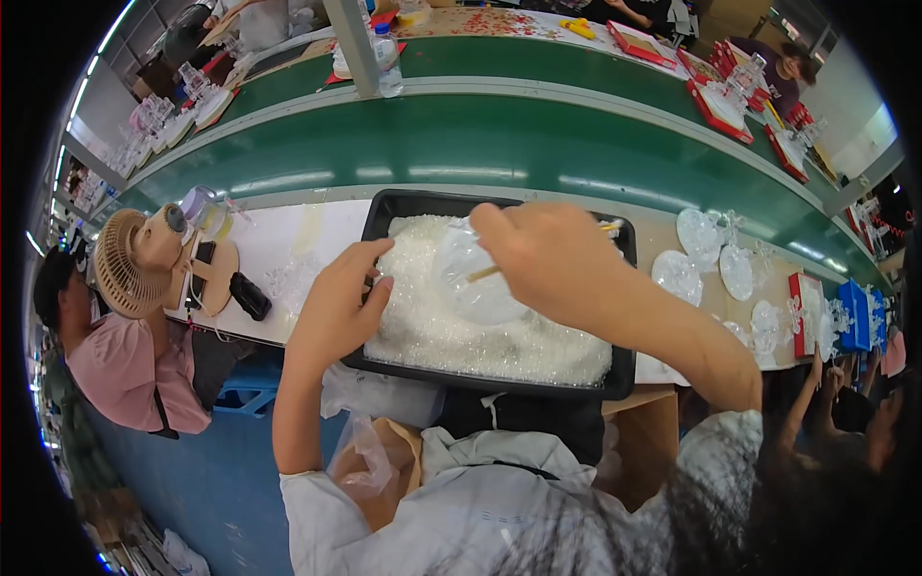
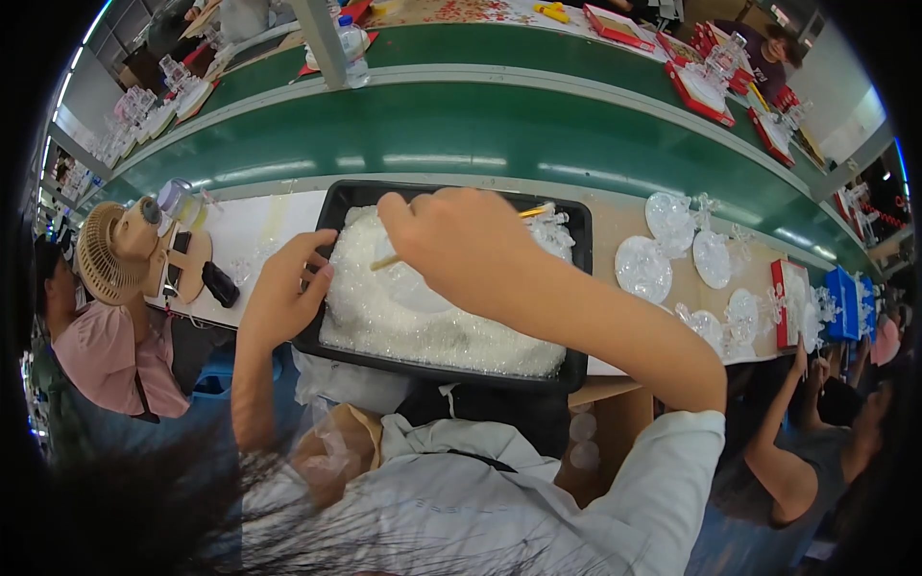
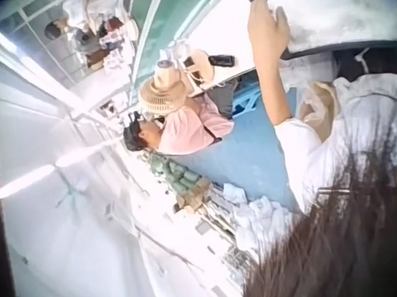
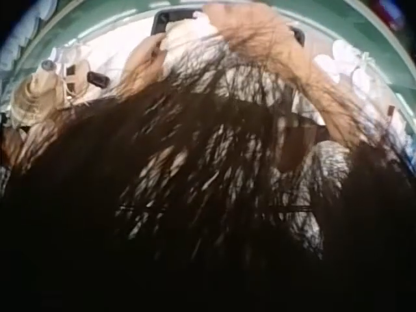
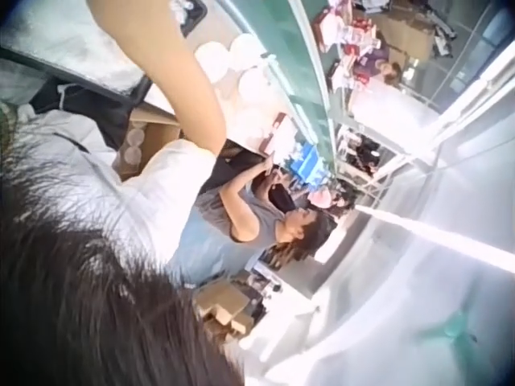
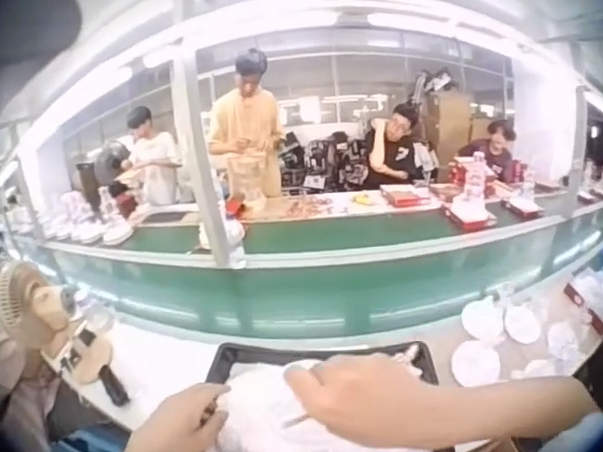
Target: Assembling and cleaning decorative plastic lighting components on an assembly line.
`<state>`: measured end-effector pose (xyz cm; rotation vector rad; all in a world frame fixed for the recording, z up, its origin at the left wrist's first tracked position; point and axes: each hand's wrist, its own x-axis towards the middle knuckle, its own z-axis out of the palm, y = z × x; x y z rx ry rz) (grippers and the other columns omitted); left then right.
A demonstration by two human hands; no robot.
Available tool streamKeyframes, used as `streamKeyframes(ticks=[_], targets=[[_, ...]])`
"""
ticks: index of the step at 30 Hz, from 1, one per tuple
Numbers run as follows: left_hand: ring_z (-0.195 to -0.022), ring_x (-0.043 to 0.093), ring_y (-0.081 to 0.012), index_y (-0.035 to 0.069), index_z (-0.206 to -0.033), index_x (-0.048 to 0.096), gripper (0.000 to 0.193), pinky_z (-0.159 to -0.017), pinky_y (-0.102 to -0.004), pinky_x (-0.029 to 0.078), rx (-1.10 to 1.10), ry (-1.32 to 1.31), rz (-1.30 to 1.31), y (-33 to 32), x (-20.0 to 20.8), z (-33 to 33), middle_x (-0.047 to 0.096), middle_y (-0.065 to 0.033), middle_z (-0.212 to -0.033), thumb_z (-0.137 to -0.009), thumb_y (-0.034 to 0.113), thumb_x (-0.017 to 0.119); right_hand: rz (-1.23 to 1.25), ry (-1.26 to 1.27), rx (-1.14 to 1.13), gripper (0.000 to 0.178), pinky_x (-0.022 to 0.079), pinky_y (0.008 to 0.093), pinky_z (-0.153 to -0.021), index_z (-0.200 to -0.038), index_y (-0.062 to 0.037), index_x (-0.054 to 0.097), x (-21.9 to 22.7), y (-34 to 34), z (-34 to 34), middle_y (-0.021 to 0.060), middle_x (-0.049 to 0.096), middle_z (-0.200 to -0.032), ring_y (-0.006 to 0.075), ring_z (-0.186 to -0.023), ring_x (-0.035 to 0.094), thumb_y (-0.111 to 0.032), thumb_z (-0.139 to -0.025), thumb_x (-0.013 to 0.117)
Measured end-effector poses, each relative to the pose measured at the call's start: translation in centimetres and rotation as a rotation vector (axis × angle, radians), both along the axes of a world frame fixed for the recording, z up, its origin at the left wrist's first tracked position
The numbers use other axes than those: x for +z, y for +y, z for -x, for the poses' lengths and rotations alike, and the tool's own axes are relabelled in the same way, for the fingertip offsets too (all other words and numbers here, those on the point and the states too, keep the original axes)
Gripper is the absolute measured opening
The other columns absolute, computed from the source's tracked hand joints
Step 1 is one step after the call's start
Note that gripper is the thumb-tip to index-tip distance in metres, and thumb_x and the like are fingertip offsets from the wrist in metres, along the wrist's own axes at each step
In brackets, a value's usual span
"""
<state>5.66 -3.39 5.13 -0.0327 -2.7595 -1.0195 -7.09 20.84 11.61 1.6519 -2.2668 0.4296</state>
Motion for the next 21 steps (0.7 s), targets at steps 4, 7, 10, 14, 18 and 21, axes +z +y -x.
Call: streamKeyframes(ticks=[4, 7, 10, 14, 18, 21], targets=[[-0.109, 0.061, -0.0376, 0.002, -0.137, 0.050, 0.057, -0.093, -0.0403, 0.051, -0.063, 0.189, 0.037, 2.5, 2.2, 0.8, 0.058, -0.0196, -0.129, -0.085, 0.009, 0.071, -0.104, -0.231, -0.076, 0.012, 0.054, 0.0443, -0.069, -0.095, -0.0008, 0.062, -3.6, -2.5, 0.1, 0.0173, 0.069, -0.082, 0.0375, -0.077, 0.068, -0.010, -0.087, 0.066], [-0.118, 0.056, -0.0373, 0.004, -0.142, 0.046, 0.067, -0.100, -0.0410, 0.047, -0.148, 0.323, 0.293, 2.9, 0.8, 4.1, 0.055, -0.0186, -0.135, -0.083, 0.014, 0.075, -0.053, -0.426, 0.015, 0.018, 0.054, 0.0453, -0.077, -0.102, 0.0018, 0.065, -4.2, -2.6, 0.2, 0.0200, 0.071, -0.091, 0.0404, -0.086, 0.068, -0.008, -0.087, 0.064], [-0.113, 0.058, -0.0359, 0.005, -0.138, 0.050, 0.065, -0.099, -0.0432, 0.047, -0.302, 0.251, 0.303, 2.7, -0.7, 6.9, 0.061, -0.0167, -0.126, -0.081, 0.018, 0.078, 0.274, -0.449, 0.006, 0.027, 0.053, 0.0432, -0.078, -0.114, 0.0016, 0.066, -2.0, 0.9, -0.9, 0.0217, 0.070, -0.100, 0.0398, -0.091, 0.067, -0.005, -0.090, 0.057], [-0.102, 0.062, -0.0341, 0.006, -0.130, 0.057, 0.055, -0.089, -0.0439, 0.050, -0.283, 0.125, 0.350, 3.4, -0.3, 9.1, 0.067, -0.0146, -0.111, -0.082, 0.022, 0.078, 0.387, -0.518, -0.074, 0.021, 0.052, 0.0402, -0.078, -0.111, 0.0013, 0.065, -2.1, 5.5, -3.4, 0.0189, 0.068, -0.100, 0.0365, -0.090, 0.066, -0.008, -0.094, 0.056], [-0.092, 0.064, -0.0366, 0.005, -0.114, 0.061, 0.033, -0.079, -0.0463, 0.050, -0.369, 0.060, 0.477, 2.8, -0.5, 11.3, 0.066, -0.0163, -0.101, -0.089, 0.024, 0.071, 0.388, -0.558, -0.141, 0.015, 0.051, 0.0379, -0.078, -0.104, 0.0008, 0.064, -4.0, 6.8, -4.8, 0.0163, 0.064, -0.097, 0.0329, -0.089, 0.065, -0.010, -0.097, 0.056], [-0.089, 0.064, -0.0385, 0.003, -0.103, 0.060, 0.023, -0.077, -0.0472, 0.050, -0.363, -0.123, 0.604, 2.8, 0.1, 11.6, 0.065, -0.0164, -0.092, -0.093, 0.022, 0.066, 0.414, -0.592, -0.201, 0.011, 0.052, 0.0375, -0.078, -0.101, 0.0007, 0.063, -6.4, 6.5, -4.3, 0.0160, 0.063, -0.097, 0.0326, -0.088, 0.064, -0.008, -0.096, 0.059]])
